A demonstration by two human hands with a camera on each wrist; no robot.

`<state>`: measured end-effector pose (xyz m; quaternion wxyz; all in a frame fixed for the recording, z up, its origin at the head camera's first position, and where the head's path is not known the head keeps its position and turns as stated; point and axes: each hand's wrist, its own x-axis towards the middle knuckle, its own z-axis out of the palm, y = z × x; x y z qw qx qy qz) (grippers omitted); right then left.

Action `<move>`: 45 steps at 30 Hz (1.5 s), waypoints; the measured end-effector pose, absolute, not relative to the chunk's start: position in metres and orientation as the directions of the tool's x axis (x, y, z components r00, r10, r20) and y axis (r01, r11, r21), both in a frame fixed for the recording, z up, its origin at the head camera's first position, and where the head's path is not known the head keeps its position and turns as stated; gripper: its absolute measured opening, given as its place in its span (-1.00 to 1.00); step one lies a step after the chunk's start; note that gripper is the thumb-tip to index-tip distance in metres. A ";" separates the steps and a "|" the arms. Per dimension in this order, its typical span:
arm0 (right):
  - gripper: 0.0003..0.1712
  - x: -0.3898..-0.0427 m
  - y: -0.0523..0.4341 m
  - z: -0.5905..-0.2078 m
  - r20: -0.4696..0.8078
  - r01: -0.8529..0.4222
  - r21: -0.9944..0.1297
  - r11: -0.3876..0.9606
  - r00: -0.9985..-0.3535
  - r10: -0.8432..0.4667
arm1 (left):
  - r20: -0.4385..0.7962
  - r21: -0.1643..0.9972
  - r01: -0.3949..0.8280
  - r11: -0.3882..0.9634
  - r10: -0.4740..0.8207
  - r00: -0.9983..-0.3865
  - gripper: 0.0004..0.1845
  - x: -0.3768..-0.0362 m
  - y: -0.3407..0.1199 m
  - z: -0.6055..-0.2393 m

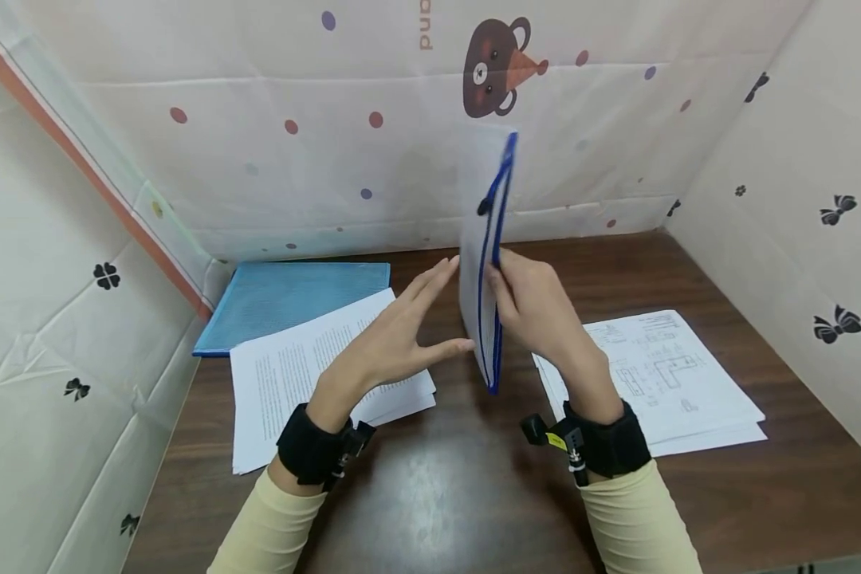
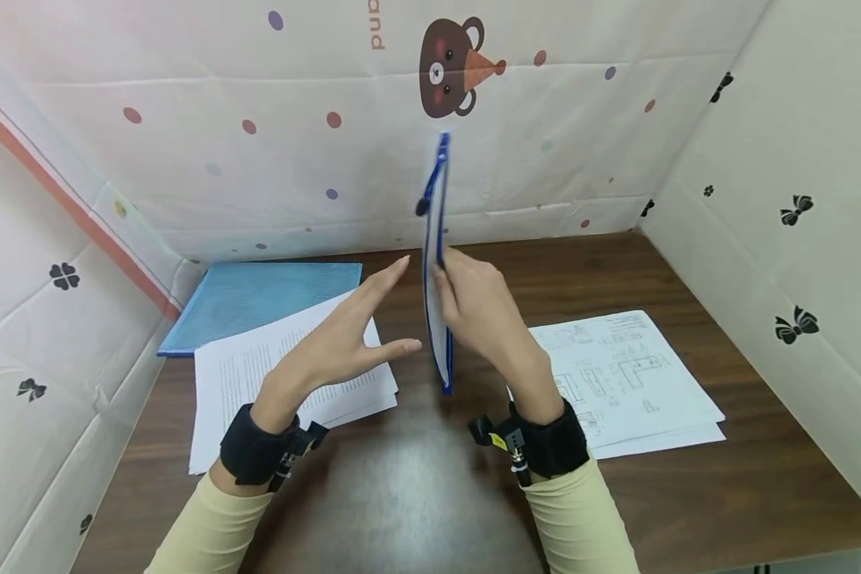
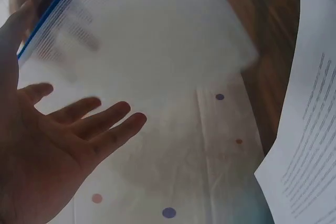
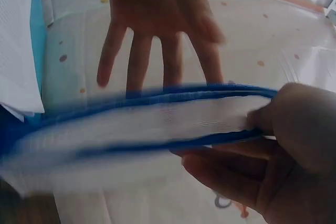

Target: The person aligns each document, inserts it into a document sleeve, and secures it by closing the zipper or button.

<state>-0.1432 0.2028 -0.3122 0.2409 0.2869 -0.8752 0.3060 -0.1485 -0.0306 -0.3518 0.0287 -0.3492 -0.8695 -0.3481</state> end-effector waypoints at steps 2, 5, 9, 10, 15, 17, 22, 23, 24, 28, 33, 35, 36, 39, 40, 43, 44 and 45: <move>-0.73 -0.141 0.199 -0.312 0.571 -0.676 -0.400 0.619 -0.712 -0.409 | 0.308 0.584 0.628 0.514 0.575 -0.758 0.14 -0.149 -0.027 -0.353; -0.67 -0.138 0.194 -0.312 0.535 -0.696 -0.407 0.592 -0.707 -0.463 | 0.335 0.579 0.629 0.518 0.552 -0.764 0.20 -0.149 -0.022 -0.355; -0.69 -0.136 0.190 -0.313 0.511 -0.698 -0.427 0.575 -0.711 -0.483 | 0.392 0.558 0.657 0.508 0.536 -0.748 0.17 -0.149 -0.017 -0.358; -0.69 -0.136 0.189 -0.313 0.511 -0.697 -0.434 0.571 -0.712 -0.481 | 0.416 0.548 0.668 0.503 0.530 -0.739 0.14 -0.150 -0.017 -0.358; -0.65 -0.139 0.189 -0.315 0.590 -0.705 -0.435 0.560 -0.693 -0.415 | 0.609 0.483 0.727 0.488 0.409 -0.680 -0.09 -0.153 -0.018 -0.359; -0.70 -0.140 0.189 -0.315 0.648 -0.715 -0.421 0.558 -0.668 -0.367 | 0.703 0.451 0.751 0.482 0.327 -0.632 -0.23 -0.155 -0.020 -0.358; -0.82 -0.142 0.187 -0.316 0.758 -0.735 -0.430 0.524 -0.610 -0.233 | 0.876 0.343 0.819 0.459 0.160 -0.456 -0.52 -0.155 -0.025 -0.355; -0.81 -0.143 0.185 -0.317 0.765 -0.731 -0.447 0.516 -0.611 -0.203 | 0.899 0.313 0.830 0.461 0.138 -0.416 -0.54 -0.154 -0.025 -0.354; -0.80 -0.143 0.183 -0.317 0.766 -0.721 -0.472 0.508 -0.620 -0.169 | 0.918 0.285 0.838 0.464 0.119 -0.378 -0.55 -0.153 -0.026 -0.352; -0.73 -0.144 0.178 -0.321 0.714 -0.635 -0.590 0.499 -0.698 -0.043 | 0.965 0.189 0.851 0.490 0.067 -0.253 -0.54 -0.147 -0.025 -0.349; -0.73 -0.150 0.182 -0.326 0.673 -0.483 -0.622 0.616 -0.732 0.106 | 0.974 0.184 0.841 0.508 0.023 -0.227 -0.58 -0.140 -0.020 -0.344; -0.65 -0.153 0.183 -0.329 0.663 -0.390 -0.603 0.696 -0.730 0.165 | 0.969 0.206 0.835 0.510 0.015 -0.248 -0.60 -0.138 -0.018 -0.343; -0.60 -0.155 0.184 -0.331 0.662 -0.349 -0.584 0.732 -0.727 0.182 | 0.965 0.218 0.833 0.509 0.017 -0.263 -0.61 -0.137 -0.018 -0.343; -0.59 -0.157 0.182 -0.338 0.663 -0.279 -0.499 0.820 -0.732 0.155 | 0.946 0.255 0.818 0.515 0.042 -0.321 -0.65 -0.136 -0.014 -0.344; -0.62 -0.158 0.181 -0.340 0.672 -0.285 -0.455 0.844 -0.731 0.116 | 0.935 0.269 0.809 0.522 0.059 -0.349 -0.66 -0.135 -0.013 -0.345; -0.74 -0.160 0.176 -0.348 0.688 -0.388 -0.300 0.872 -0.721 -0.083 | 0.884 0.301 0.773 0.558 0.140 -0.445 -0.68 -0.134 -0.007 -0.349; -0.80 -0.160 0.174 -0.351 0.680 -0.429 -0.250 0.868 -0.716 -0.158 | 0.859 0.304 0.761 0.573 0.181 -0.479 -0.69 -0.133 -0.005 -0.351; -0.85 -0.161 0.173 -0.354 0.667 -0.467 -0.203 0.861 -0.709 -0.228 | 0.828 0.300 0.750 0.589 0.229 -0.511 -0.68 -0.132 -0.003 -0.353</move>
